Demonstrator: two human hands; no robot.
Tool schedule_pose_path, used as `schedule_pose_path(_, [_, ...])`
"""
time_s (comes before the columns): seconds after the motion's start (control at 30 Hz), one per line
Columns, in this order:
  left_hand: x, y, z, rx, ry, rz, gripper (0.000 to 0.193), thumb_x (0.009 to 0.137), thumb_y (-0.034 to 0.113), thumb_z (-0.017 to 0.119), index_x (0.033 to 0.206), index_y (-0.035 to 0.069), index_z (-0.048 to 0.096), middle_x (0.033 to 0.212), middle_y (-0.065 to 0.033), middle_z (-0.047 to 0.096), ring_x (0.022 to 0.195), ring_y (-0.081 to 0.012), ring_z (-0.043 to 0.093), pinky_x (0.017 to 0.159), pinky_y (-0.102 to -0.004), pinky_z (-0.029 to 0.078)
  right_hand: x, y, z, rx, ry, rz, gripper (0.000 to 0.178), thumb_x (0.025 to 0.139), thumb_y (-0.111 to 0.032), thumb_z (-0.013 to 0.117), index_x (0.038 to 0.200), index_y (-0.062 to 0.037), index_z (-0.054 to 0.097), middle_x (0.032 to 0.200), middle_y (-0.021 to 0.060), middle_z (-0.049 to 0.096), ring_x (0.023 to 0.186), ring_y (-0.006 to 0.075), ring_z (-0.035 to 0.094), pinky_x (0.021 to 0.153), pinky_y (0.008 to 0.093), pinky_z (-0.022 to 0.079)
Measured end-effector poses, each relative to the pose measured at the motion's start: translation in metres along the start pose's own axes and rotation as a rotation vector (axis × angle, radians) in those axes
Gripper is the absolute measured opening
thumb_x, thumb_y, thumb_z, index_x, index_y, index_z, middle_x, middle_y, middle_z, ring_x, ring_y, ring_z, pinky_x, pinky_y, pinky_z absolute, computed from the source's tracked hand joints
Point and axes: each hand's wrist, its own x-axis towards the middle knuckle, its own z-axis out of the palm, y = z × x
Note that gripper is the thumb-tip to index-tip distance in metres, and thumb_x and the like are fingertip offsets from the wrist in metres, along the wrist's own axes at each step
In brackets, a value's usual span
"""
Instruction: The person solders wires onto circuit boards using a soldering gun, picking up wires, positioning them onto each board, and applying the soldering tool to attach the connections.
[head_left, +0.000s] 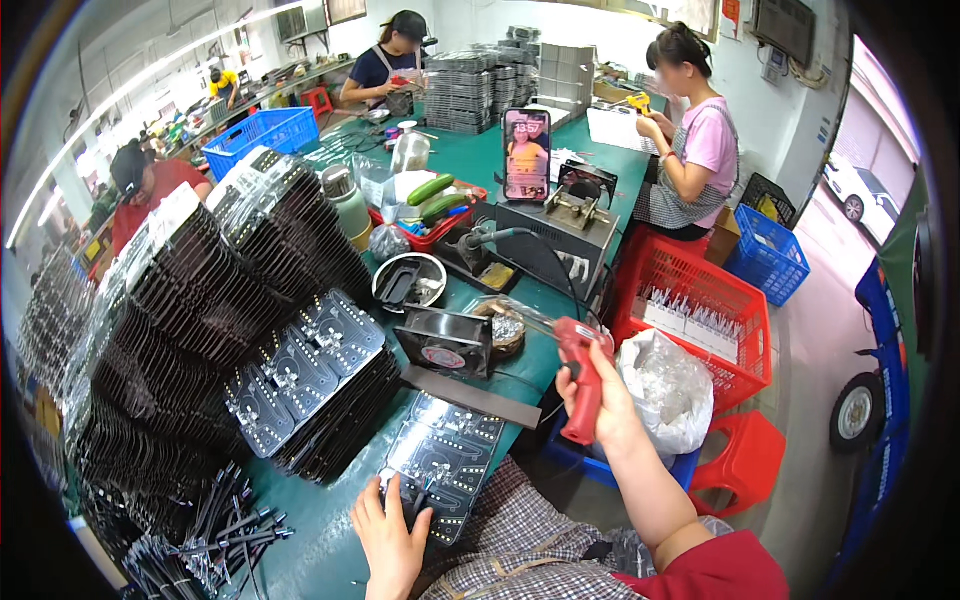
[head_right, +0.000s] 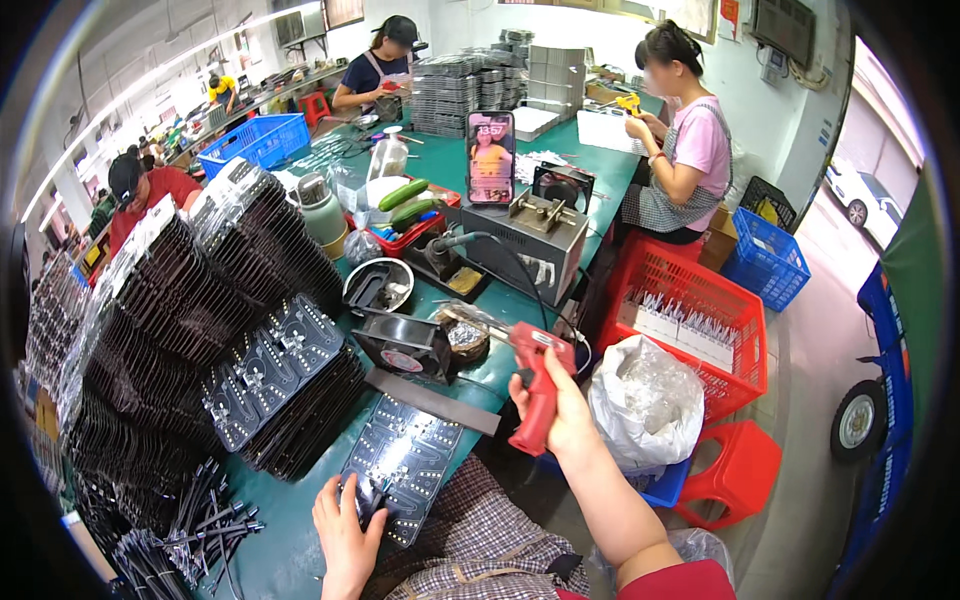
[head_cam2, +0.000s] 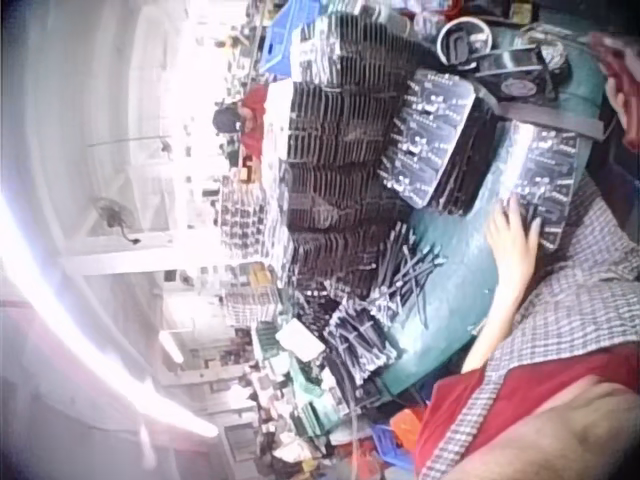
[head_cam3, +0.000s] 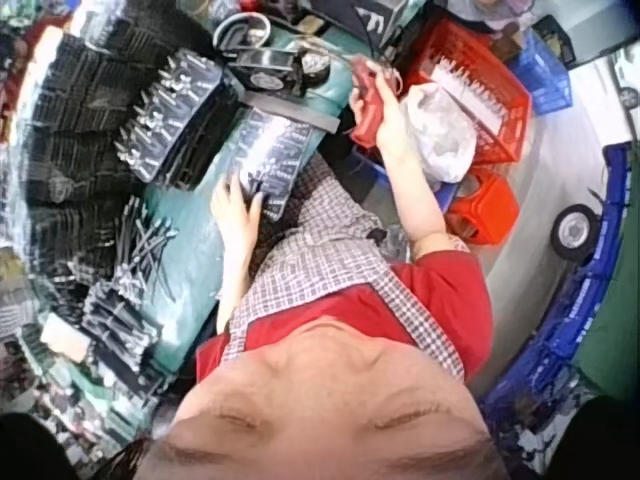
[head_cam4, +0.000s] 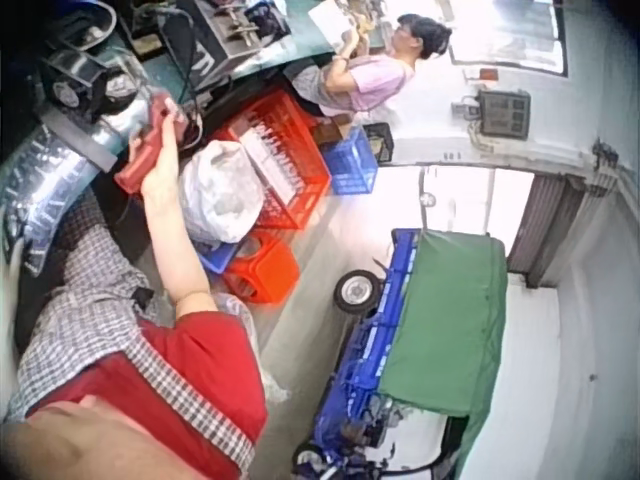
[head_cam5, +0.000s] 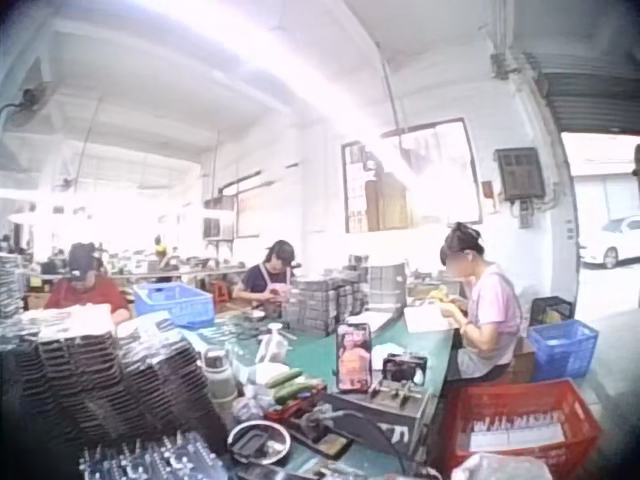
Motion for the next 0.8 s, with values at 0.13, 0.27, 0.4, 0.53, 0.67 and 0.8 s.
schedule_pose_path(0.13, [-0.013, 0.001, 0.004, 0.033, -0.038, -0.002, 0.066, 0.071, 0.020, 0.075, 0.128, 0.001, 0.046, 0.131, -0.0229, 0.039, 0.121, -0.0389, 0.038, 0.100, -0.0484, 0.030, 0.050, -0.002, 0.026, -0.137, -0.077, -0.150, 0.041, 0.084, -0.020, 0.070, 0.120, -0.0144, 0.052, 0.112, 0.0053, 0.058, 0.089, 0.0303, 0.061, 0.072, 0.0342, 0.055])
schedule_pose_path(0.27, [-0.020, 0.000, 0.009, 0.033, -0.015, 0.006, 0.067, 0.070, 0.020, 0.076, 0.127, 0.001, 0.046, 0.132, -0.0226, 0.039, 0.121, -0.0394, 0.037, 0.100, -0.0491, 0.029, 0.095, -0.023, 0.030, -0.286, 0.012, -0.074, 0.044, 0.081, -0.019, 0.073, 0.120, -0.0147, 0.053, 0.109, 0.0043, 0.061, 0.088, 0.0276, 0.063, 0.070, 0.0358, 0.054])
schedule_pose_path(0.4, [-0.022, 0.001, 0.010, 0.086, 0.020, 0.048, 0.061, 0.080, 0.027, 0.068, 0.130, 0.003, 0.044, 0.129, -0.0235, 0.044, 0.117, -0.0402, 0.042, 0.099, -0.0515, 0.033, 0.117, -0.023, 0.016, -0.384, 0.058, -0.076, 0.043, 0.083, -0.032, 0.069, 0.121, -0.0162, 0.054, 0.102, 0.0015, 0.065, 0.081, 0.0224, 0.064, 0.062, 0.0309, 0.053])
schedule_pose_path(0.53, [-0.023, -0.001, 0.012, 0.138, -0.002, 0.040, 0.061, 0.081, 0.030, 0.066, 0.131, 0.003, 0.044, 0.130, -0.0239, 0.043, 0.120, -0.0404, 0.040, 0.099, -0.0525, 0.032, 0.146, -0.021, 0.006, -0.384, 0.096, -0.091, 0.043, 0.087, -0.041, 0.062, 0.121, -0.0157, 0.054, 0.100, 0.0044, 0.065, 0.070, 0.0212, 0.064, 0.048, 0.0301, 0.050])
schedule_pose_path(0.67, [-0.022, -0.005, 0.011, 0.112, 0.034, 0.014, 0.058, 0.075, 0.024, 0.071, 0.124, 0.004, 0.049, 0.127, -0.0204, 0.044, 0.119, -0.0390, 0.040, 0.099, -0.0517, 0.031, 0.175, -0.014, 0.006, -0.577, -0.092, -0.154, 0.044, 0.093, -0.051, 0.046, 0.124, -0.0210, 0.053, 0.096, 0.0048, 0.065, 0.064, 0.0162, 0.060, 0.044, 0.0266, 0.042])
schedule_pose_path(0.8, [-0.018, -0.011, 0.013, 0.092, -0.041, -0.001, 0.056, 0.079, 0.032, 0.067, 0.126, 0.009, 0.049, 0.126, -0.0187, 0.046, 0.121, -0.0363, 0.041, 0.096, -0.0508, 0.034, 0.173, -0.028, 0.019, -0.948, -0.022, -0.036, 0.042, 0.096, -0.043, 0.041, 0.131, -0.0197, 0.049, 0.136, -0.0039, 0.047, 0.101, 0.0188, 0.057, 0.070, 0.0350, 0.049])
